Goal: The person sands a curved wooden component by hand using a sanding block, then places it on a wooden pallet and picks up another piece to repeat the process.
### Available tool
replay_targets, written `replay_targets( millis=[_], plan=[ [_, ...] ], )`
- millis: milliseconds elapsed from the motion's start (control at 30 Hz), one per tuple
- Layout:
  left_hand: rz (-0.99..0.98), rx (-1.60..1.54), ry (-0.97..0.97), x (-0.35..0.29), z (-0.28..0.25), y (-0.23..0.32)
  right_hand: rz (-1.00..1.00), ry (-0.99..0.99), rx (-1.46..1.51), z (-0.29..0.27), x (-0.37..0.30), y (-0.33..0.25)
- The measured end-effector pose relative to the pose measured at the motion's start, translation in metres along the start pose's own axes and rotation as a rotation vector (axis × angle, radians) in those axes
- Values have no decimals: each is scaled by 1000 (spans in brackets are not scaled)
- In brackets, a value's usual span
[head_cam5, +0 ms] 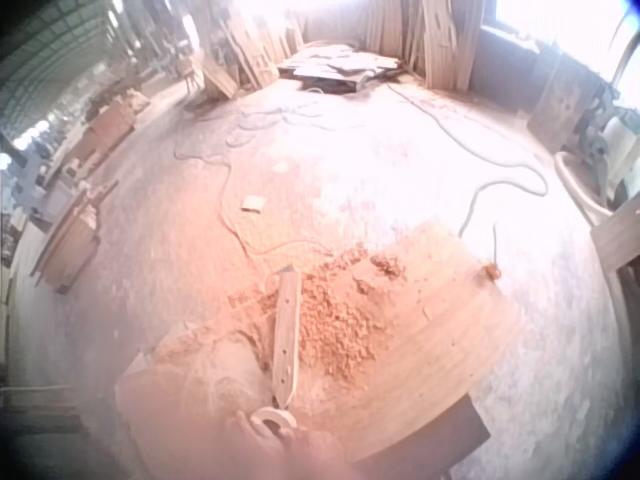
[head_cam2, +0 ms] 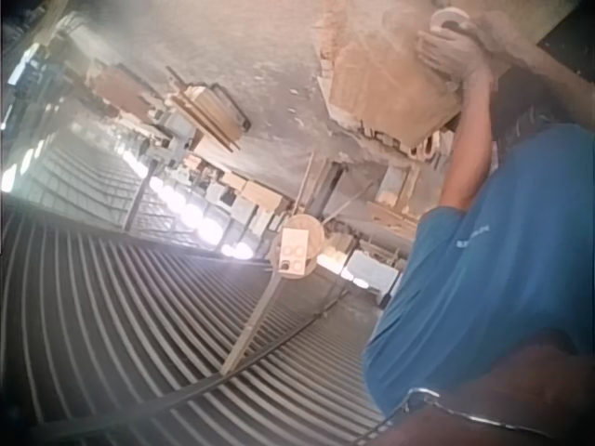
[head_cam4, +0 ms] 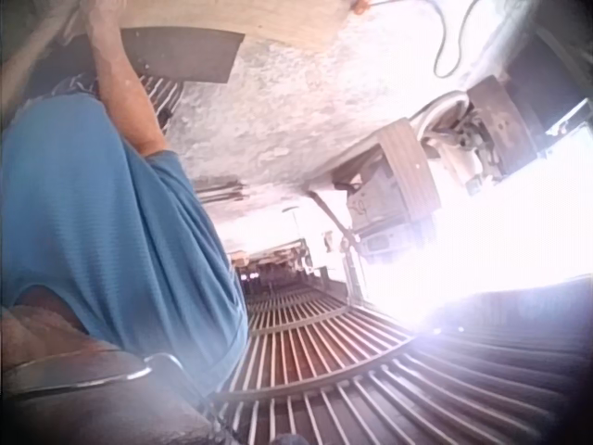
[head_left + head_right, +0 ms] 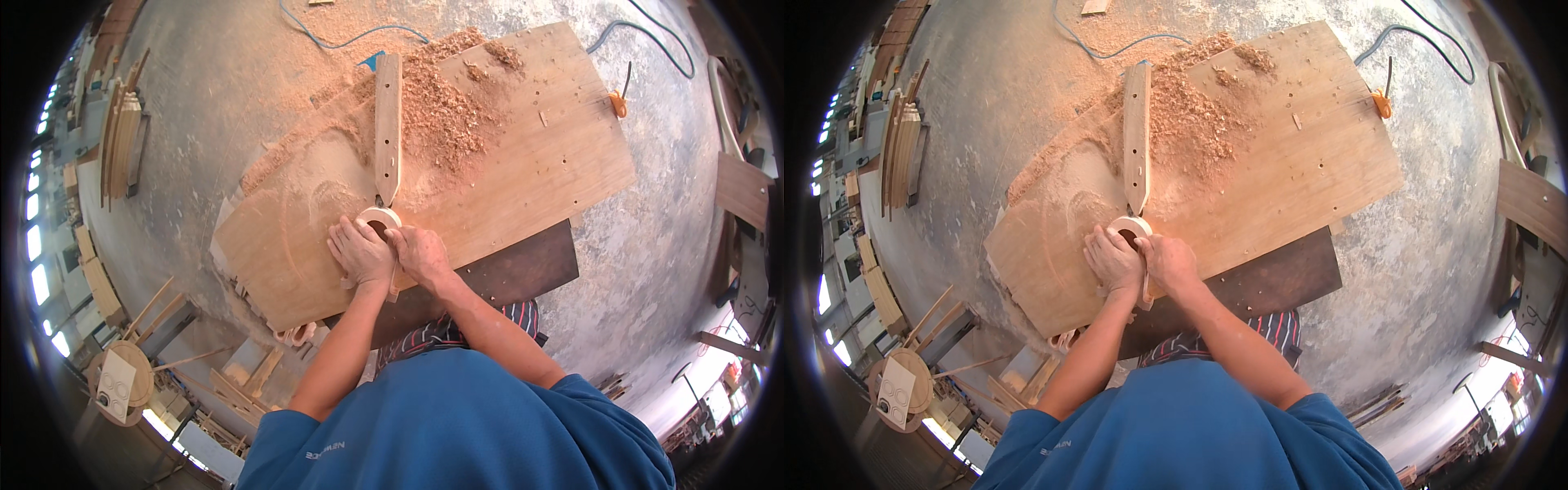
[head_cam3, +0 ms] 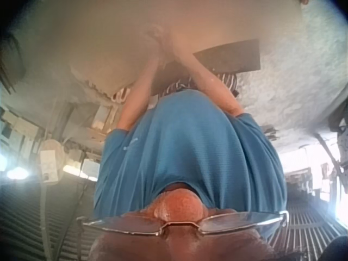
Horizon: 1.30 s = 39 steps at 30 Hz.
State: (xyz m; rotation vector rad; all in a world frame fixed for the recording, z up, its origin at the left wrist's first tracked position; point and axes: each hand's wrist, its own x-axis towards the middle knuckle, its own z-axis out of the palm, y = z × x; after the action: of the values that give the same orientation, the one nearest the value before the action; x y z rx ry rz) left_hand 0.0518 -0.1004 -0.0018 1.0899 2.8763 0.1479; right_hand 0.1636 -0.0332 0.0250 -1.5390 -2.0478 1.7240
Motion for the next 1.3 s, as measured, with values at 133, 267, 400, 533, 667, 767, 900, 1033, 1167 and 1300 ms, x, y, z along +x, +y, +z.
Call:
replay_targets(
  millis=[133,267,400,533,667,767,900,1033,1167,1300],
  plan=[
    [304,16,-45,16,-10,-24,49,-20,11,-3,-1,0],
    [286,-68,-63,16,-10,-26,52,-31,11,-3,-3,-5],
    [282,-60,-90,15,-9,-23,122,40,45,4,-7,-5],
    [252,-52,-103,13,-8,-22,205,23,24,22,-27,-7],
    [246,-51,-93,12,-8,-23,191,56,-7,28,-31,-6],
    [236,-93,-104,11,-9,-20,206,24,21,25,-30,-4],
    [221,-81,-115,10,-9,-21,173,26,-6,23,-29,-2],
    [205,-101,-106,8,-8,-18,182,-39,17,20,-25,2],
    [200,-108,-90,7,-6,-20,186,-86,37,16,-23,2],
    [192,-103,-87,6,-5,-19,174,-91,13,12,-21,1]
  ],
)
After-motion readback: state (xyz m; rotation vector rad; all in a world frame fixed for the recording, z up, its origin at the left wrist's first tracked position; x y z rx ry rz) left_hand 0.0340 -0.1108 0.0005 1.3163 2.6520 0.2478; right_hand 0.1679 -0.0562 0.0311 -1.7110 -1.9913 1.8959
